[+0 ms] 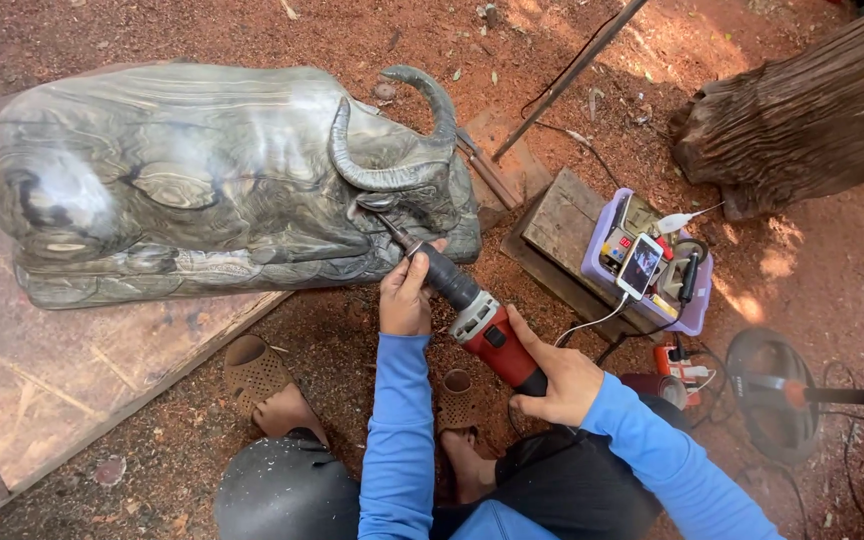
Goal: Sanding a large wooden sculpture of a water buffalo using a handheld rotary power tool with a sanding disc attachment.
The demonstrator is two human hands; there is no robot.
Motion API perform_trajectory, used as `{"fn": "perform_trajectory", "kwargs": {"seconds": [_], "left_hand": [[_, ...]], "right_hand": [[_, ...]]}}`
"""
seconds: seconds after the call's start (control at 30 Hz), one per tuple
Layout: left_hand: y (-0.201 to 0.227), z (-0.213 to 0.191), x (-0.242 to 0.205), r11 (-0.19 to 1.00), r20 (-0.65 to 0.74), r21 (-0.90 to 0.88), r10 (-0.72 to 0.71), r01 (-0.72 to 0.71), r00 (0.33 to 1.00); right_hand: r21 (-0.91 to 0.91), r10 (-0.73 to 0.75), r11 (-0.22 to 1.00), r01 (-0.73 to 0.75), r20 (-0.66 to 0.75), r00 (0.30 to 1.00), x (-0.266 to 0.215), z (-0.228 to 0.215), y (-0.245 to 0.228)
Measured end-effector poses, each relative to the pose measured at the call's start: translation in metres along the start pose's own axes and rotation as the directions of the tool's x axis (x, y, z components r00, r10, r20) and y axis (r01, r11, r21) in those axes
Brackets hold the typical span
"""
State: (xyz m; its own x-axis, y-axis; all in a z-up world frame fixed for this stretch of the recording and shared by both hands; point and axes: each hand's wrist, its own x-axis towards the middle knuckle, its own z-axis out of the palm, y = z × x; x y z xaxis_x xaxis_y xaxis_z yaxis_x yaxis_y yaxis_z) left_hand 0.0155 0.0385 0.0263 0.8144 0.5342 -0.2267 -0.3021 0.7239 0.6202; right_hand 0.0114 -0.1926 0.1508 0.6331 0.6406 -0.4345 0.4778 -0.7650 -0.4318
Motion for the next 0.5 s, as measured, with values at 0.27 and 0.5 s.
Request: {"fn": "perform_trajectory", "kwargs": {"seconds": [0.27, 0.5], "left_hand": [[-0.017, -0.005, -0.004, 0.994, 0.082, 0.085, 0.057, -0.064, 0.995], [-0.035, -0.012, -0.006, 0.980, 0.228, 0.151, 0.092, -0.129, 0.969]], "right_hand": [[0.015, 0.031, 0.999, -0.031, -0.022, 0.999, -0.019, 0.002, -0.001], [-0.032, 0.262, 0.965, -0.261, 0.068, 0.963, -0.036, -0.002, -0.026]]}}
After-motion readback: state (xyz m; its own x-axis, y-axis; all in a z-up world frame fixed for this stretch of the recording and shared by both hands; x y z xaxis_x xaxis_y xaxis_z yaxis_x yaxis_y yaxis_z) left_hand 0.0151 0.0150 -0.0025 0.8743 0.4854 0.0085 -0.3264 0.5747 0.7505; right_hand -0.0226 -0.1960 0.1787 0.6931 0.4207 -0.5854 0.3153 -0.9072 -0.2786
